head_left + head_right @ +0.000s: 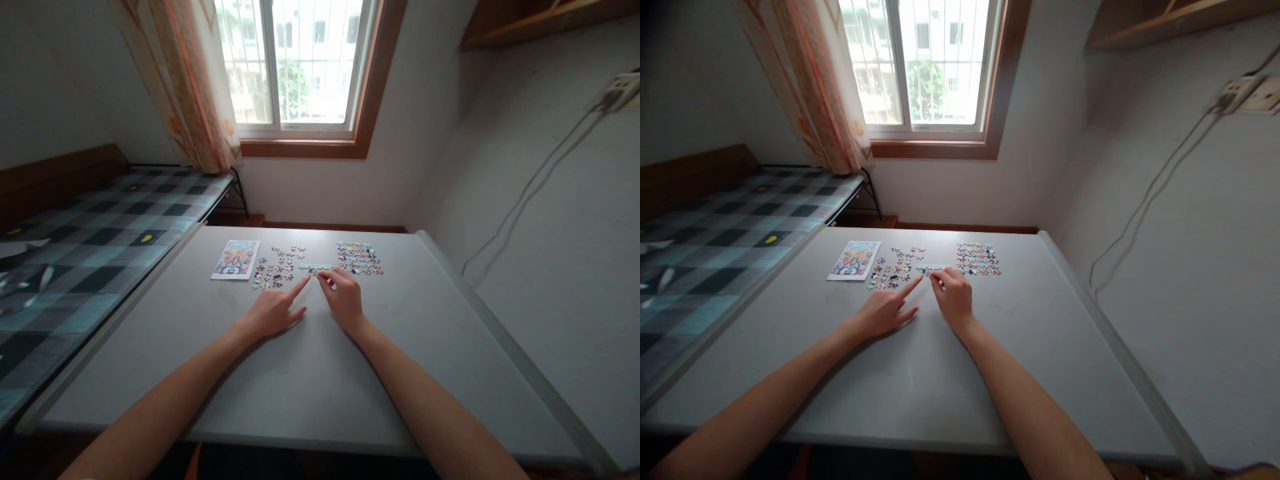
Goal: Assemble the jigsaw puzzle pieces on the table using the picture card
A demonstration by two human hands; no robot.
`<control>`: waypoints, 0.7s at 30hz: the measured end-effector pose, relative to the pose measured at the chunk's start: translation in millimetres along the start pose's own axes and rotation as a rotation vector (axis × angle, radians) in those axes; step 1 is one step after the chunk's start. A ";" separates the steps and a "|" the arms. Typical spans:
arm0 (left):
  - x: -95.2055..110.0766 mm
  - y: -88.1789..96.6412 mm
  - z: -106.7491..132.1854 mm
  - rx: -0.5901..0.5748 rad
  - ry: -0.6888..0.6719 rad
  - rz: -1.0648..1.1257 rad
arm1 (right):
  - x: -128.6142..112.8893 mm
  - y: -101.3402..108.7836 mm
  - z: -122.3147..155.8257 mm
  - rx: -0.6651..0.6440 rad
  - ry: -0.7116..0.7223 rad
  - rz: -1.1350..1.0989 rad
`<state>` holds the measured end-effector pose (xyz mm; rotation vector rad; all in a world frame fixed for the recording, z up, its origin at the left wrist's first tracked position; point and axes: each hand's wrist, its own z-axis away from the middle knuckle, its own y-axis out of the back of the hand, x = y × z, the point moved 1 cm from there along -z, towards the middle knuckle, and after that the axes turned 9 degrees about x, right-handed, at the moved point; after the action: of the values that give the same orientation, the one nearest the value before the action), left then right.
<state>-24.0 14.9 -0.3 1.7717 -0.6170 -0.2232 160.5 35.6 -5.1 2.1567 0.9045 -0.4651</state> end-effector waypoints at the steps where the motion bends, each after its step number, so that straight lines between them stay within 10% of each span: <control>1: 0.4 0.3 -0.1 -0.008 -0.007 -0.028 | -1.2 -0.4 0.6 -0.012 0.007 0.001; 21: -1.8 -0.2 -0.3 -0.016 0.014 -0.011 | 0.3 -1.1 1.3 -0.043 -0.014 -0.001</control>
<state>-25.3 16.1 -0.7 1.7607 -0.5936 -0.2225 159.8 35.3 -6.6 2.1115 0.9004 -0.4566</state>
